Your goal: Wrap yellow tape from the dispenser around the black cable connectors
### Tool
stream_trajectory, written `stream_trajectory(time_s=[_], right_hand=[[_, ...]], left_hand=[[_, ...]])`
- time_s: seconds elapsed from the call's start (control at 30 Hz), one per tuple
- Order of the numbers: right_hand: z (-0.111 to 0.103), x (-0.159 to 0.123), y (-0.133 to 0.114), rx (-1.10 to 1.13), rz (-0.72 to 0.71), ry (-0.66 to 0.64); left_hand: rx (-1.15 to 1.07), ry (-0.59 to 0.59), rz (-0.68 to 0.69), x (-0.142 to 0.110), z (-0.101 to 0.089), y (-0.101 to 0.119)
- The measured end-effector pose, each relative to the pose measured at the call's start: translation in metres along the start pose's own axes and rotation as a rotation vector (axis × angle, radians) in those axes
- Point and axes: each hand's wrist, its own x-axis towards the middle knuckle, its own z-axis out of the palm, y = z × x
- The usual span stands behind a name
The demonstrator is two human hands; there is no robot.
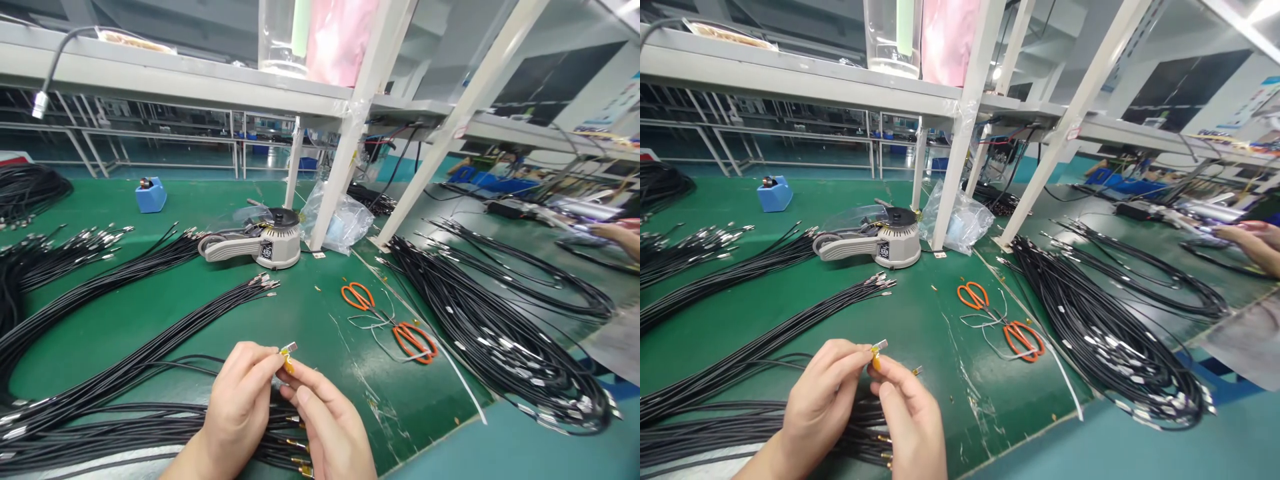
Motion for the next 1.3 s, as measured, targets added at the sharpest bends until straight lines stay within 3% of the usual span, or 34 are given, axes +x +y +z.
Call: stream_trajectory(time_s=[0.57,0.77,0.87,1.03,1.3], right_hand=[[0.003,0.0,0.0,0.045,0.017,0.0],[0.001,0.0,0.007,0.155,0.07,-0.009],[-0.002,0.0,0.004,0.236,0.127,0.049],[0.005,0.007,-0.01,0.001,0.013,0.114],[0.014,0.017,-0.01,-0.202,-0.007,0.037]], left_hand=[[0.068,0.009,0.02,-0.003,0.001,0.0],[0.198,-0.007,-0.106,-0.006,0.005,-0.004],[0.218,-0.012,-0.11,-0.006,0.006,-0.005],[0.222,-0.041,-0.058,-0.007,0.007,-0.003],[0.198,-0.01,-0.073,-0.007,0.005,-0.003]])
